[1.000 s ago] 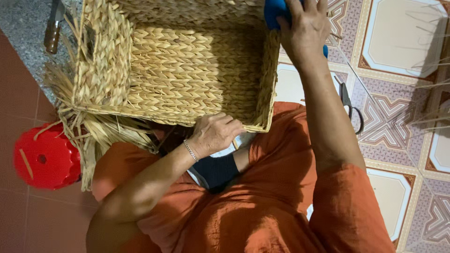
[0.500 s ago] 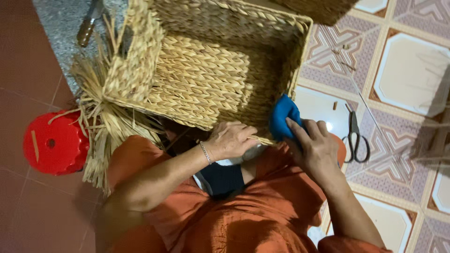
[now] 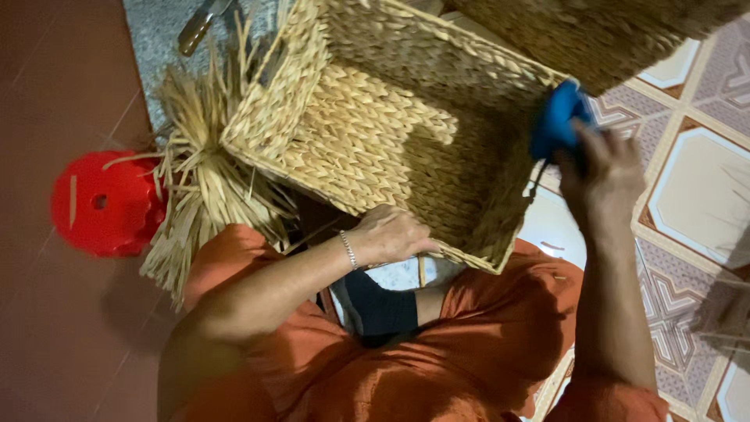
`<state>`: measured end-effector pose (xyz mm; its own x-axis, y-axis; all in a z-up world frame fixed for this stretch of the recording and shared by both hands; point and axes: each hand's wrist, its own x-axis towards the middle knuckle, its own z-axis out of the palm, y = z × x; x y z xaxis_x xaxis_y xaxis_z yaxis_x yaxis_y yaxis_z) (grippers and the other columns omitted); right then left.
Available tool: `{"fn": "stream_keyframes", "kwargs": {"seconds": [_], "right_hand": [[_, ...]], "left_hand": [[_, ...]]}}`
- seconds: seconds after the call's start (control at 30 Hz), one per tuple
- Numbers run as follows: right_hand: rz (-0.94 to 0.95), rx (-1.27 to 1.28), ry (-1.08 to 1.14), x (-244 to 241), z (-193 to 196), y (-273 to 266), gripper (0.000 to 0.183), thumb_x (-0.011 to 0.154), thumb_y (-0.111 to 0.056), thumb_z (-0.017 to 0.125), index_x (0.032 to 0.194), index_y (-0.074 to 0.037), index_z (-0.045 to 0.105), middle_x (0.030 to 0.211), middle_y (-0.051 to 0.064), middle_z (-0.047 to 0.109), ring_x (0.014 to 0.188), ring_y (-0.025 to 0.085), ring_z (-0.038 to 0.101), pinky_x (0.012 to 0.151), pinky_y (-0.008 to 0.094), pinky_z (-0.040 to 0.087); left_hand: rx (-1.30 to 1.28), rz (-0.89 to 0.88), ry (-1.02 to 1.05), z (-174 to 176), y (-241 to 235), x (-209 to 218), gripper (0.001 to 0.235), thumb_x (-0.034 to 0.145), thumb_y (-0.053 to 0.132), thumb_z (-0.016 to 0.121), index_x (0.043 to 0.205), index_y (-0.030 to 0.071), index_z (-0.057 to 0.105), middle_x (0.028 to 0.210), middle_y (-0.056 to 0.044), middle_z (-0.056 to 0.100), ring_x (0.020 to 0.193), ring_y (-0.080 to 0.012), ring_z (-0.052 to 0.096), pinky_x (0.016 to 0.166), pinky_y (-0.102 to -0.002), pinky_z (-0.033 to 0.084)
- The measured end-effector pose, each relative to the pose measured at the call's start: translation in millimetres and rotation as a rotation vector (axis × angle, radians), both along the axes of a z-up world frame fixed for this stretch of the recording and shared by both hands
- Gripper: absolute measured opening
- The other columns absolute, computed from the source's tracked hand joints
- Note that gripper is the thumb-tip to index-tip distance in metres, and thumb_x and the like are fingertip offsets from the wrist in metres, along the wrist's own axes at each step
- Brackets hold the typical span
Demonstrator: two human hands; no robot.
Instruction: The person trims loose fibers on a woven basket using scissors and then wipes the basket with a blue cloth. The person rotates the basket to trim and wipe different sides.
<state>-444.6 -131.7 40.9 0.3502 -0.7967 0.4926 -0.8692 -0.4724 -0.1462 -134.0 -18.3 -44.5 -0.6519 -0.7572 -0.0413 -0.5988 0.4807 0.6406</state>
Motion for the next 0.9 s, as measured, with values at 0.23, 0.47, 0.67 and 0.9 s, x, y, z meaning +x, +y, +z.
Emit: {"fn": "stream_keyframes", "kwargs": {"seconds": [0.23,0.47,0.67,0.9], "right_hand": [[0.002,-0.029,0.090,3.7,-37.5,-39.1,0.040,0.089,-0.011,0.078,0.128,-0.014,0.071,0.120,0.011,0.066,0.106,0.034,0.056,0.089,0.044,0.051],[0.078,0.182,0.088,13.3,7.4,61.8,0.043,0.093,-0.005,0.079,0.135,-0.012,0.071,0.116,0.012,0.062,0.104,0.034,0.055,0.086,0.043,0.049],[0.045,0.462,-0.234,11.4,16.4,149.5,0.051,0.090,-0.012,0.080,0.139,-0.008,0.066,0.115,0.019,0.061,0.105,0.036,0.061,0.090,0.043,0.051],[-0.017,0.522,-0.524,17.9,-4.0,214.3,0.042,0.097,-0.011,0.069,0.138,-0.002,0.063,0.124,0.021,0.060,0.113,0.032,0.063,0.097,0.037,0.050]], "left_hand": [[0.019,0.042,0.006,15.5,-4.1,4.6,0.050,0.091,0.054,0.065,0.101,0.005,0.071,0.067,-0.018,0.067,0.061,-0.0346,0.066,0.057,-0.048,0.052],[-0.126,-0.032,-0.240,57.6,-6.1,40.5,0.044,0.084,0.051,0.071,0.080,0.007,0.076,0.069,-0.006,0.067,0.069,-0.0259,0.067,0.078,-0.051,0.053],[0.006,0.083,-0.040,54.2,-3.4,57.3,0.034,0.097,0.033,0.069,0.075,0.007,0.074,0.071,-0.009,0.070,0.068,-0.0239,0.068,0.068,-0.040,0.057],[0.085,0.160,0.028,50.6,-7.2,57.3,0.031,0.092,0.039,0.071,0.097,0.010,0.080,0.084,-0.010,0.074,0.078,-0.0248,0.071,0.076,-0.043,0.057]]}}
